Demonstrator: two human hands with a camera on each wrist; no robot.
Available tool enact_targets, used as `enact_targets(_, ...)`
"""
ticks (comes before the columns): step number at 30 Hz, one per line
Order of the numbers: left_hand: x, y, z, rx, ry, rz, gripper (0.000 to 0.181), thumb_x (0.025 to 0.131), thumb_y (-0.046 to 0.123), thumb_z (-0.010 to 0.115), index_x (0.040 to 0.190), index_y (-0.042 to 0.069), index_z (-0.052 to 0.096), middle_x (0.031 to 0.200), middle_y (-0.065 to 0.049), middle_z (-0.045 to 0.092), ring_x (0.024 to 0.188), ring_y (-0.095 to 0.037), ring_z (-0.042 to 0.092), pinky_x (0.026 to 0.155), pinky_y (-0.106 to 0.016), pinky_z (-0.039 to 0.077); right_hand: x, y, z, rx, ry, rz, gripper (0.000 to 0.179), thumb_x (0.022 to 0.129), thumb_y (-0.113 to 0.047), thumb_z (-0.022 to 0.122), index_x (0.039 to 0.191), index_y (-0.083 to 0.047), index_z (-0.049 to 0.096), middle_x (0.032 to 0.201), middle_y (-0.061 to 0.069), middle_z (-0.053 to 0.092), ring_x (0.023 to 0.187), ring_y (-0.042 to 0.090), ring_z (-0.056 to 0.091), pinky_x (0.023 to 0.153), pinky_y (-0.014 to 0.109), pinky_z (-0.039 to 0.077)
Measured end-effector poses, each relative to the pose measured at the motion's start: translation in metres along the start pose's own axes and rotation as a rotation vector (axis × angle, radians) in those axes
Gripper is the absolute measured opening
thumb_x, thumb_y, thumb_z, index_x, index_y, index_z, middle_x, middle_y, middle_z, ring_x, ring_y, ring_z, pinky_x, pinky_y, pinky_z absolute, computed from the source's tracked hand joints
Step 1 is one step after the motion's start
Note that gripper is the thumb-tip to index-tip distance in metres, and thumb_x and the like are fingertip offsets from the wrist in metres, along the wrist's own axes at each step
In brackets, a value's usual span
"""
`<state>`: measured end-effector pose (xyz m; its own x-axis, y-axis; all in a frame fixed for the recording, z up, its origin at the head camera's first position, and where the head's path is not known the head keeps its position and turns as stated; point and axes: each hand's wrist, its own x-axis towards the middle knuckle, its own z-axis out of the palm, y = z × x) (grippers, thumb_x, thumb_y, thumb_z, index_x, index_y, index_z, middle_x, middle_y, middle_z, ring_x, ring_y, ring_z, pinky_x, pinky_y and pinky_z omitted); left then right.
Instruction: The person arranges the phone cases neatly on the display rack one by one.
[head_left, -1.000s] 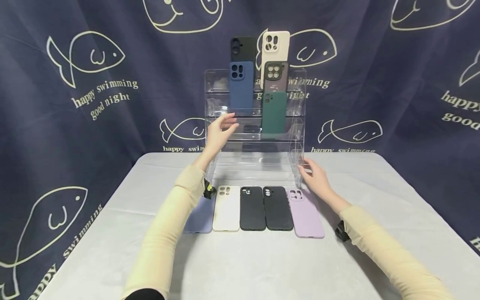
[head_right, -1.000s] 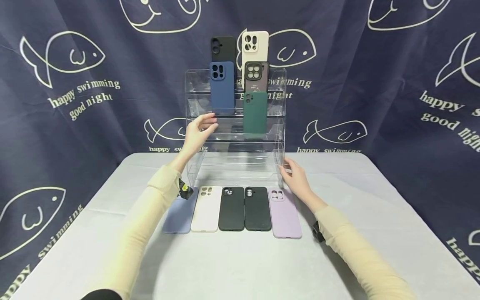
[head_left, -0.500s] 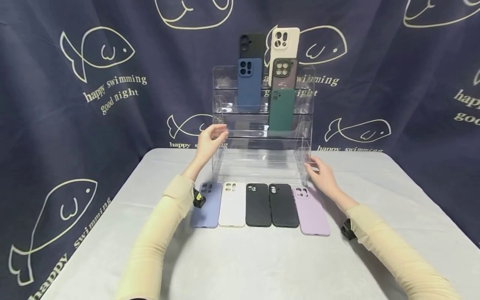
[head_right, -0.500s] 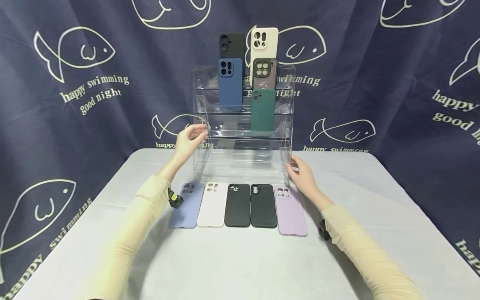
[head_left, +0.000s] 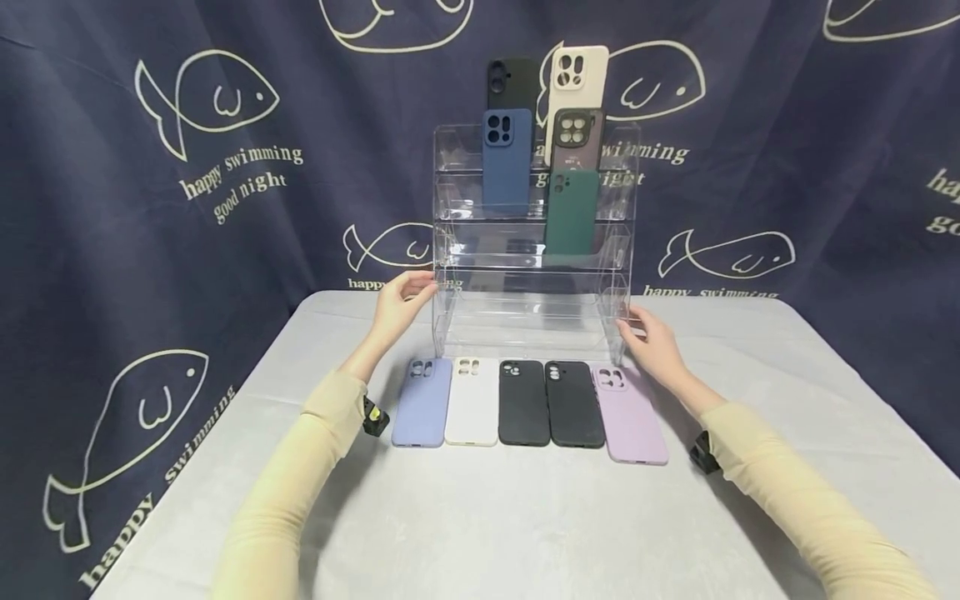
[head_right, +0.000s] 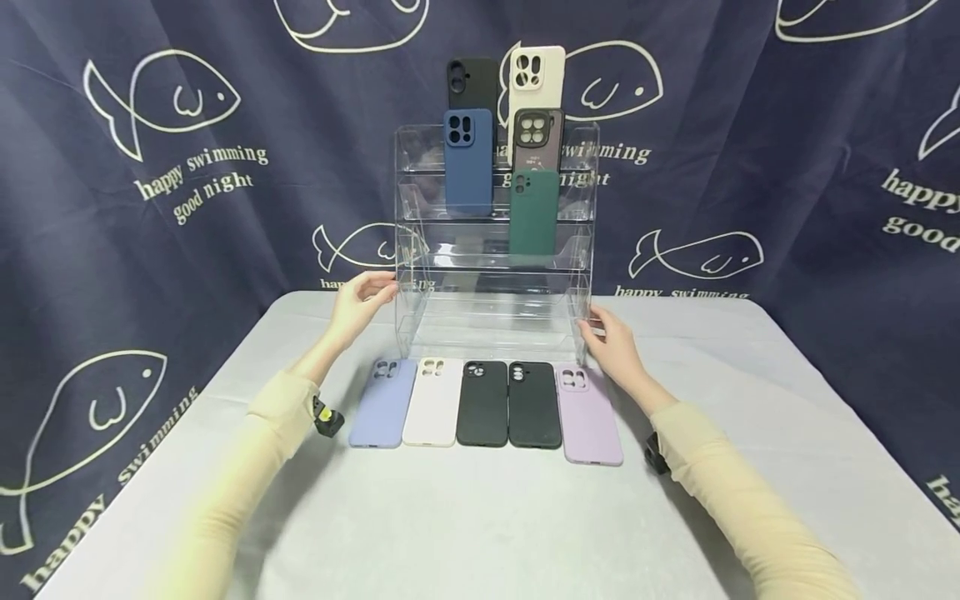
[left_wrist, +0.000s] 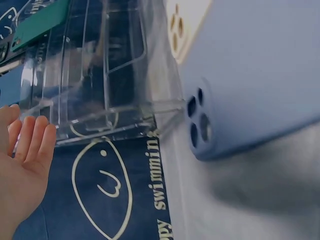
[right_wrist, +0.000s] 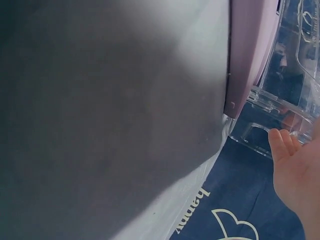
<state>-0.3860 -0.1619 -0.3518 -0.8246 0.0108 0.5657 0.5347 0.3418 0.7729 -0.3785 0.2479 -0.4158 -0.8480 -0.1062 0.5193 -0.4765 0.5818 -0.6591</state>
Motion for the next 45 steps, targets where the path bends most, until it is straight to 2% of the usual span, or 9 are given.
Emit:
enact_targets(7,-0.015,-0.011,-0.010,0.043,-0.021,-0.051,0.027,0.086,0.009,0.067,0.110,-0.002,0.064,0.107,-0.020,0.067,0.094,-0.028,0.066,0.086,-0.028,0.055,-0.003,0.005,0.002,-0.017,0.009,-0.007,0.038,0.095,-0.011,0.053,0.126,0.010,0.048,0.119,0.031,0.057,0.106,0.045,0.058,0.089,0.048,0.051)
enact_targets(13,-0.025,-0.022,-0.019,0.047,-0.092,-0.060,0.028,0.088,0.005,0.064,0.113,-0.008,0.061,0.108,-0.027,0.065,0.098,-0.039,0.063,0.092,-0.043,0.052,-0.003,0.007,0.003,-0.005,0.002,0.001,0.040,0.095,-0.013,0.053,0.127,0.009,0.048,0.121,0.030,0.056,0.108,0.043,0.058,0.090,0.047,0.051)
enact_targets(19,-0.041,-0.006,-0.029,0.111,-0.140,-0.100,0.029,0.089,0.002,0.060,0.114,-0.013,0.058,0.110,-0.031,0.062,0.101,-0.043,0.061,0.094,-0.049,0.050,-0.003,0.007,0.003,-0.001,-0.002,-0.003,0.041,0.096,-0.014,0.053,0.128,0.010,0.047,0.123,0.031,0.054,0.108,0.045,0.057,0.090,0.049,0.050)
enact_targets(21,-0.043,-0.012,-0.033,0.136,-0.142,-0.087,0.029,0.089,0.004,0.062,0.114,-0.011,0.059,0.109,-0.029,0.063,0.099,-0.041,0.063,0.092,-0.046,0.052,-0.003,0.006,0.002,0.000,-0.001,-0.004,0.041,0.096,-0.014,0.053,0.128,0.009,0.047,0.123,0.031,0.054,0.109,0.045,0.057,0.091,0.048,0.049)
enact_targets(25,-0.044,-0.039,-0.043,0.187,-0.154,-0.068,0.028,0.088,0.007,0.064,0.112,-0.007,0.061,0.105,-0.025,0.066,0.096,-0.037,0.064,0.090,-0.043,0.054,-0.002,0.005,0.001,-0.004,-0.001,-0.002,0.041,0.096,-0.013,0.052,0.129,0.009,0.046,0.123,0.031,0.054,0.109,0.044,0.056,0.091,0.049,0.049)
enact_targets(26,-0.046,-0.041,-0.045,0.205,-0.158,-0.057,0.027,0.087,0.006,0.065,0.111,-0.006,0.062,0.103,-0.024,0.067,0.094,-0.036,0.065,0.088,-0.043,0.055,-0.001,0.005,0.001,-0.008,-0.001,-0.001,0.041,0.096,-0.014,0.052,0.129,0.009,0.046,0.123,0.030,0.054,0.109,0.044,0.056,0.092,0.049,0.049)
enact_targets(35,-0.059,-0.052,-0.058,0.348,-0.240,0.034,0.031,0.085,0.004,0.066,0.113,-0.009,0.060,0.098,-0.023,0.067,0.089,-0.035,0.065,0.082,-0.044,0.057,-0.001,0.003,-0.002,-0.014,-0.004,-0.001,0.041,0.096,-0.013,0.052,0.129,0.010,0.046,0.124,0.031,0.053,0.109,0.045,0.055,0.091,0.050,0.049)
enact_targets(42,-0.067,-0.050,-0.058,0.526,-0.312,0.117,0.029,0.085,0.008,0.066,0.111,-0.004,0.063,0.105,-0.019,0.067,0.094,-0.033,0.065,0.086,-0.045,0.054,-0.001,0.003,-0.001,-0.012,-0.006,0.000,0.042,0.096,-0.014,0.052,0.129,0.010,0.045,0.126,0.031,0.052,0.110,0.044,0.056,0.091,0.049,0.050)
enact_targets(45,-0.068,-0.050,-0.056,0.563,-0.332,0.143,0.027,0.085,0.009,0.066,0.109,-0.003,0.064,0.105,-0.017,0.067,0.093,-0.032,0.064,0.085,-0.045,0.054,-0.002,0.003,-0.001,-0.008,-0.004,0.004,0.042,0.096,-0.014,0.052,0.129,0.010,0.045,0.125,0.031,0.053,0.109,0.044,0.056,0.092,0.049,0.049)
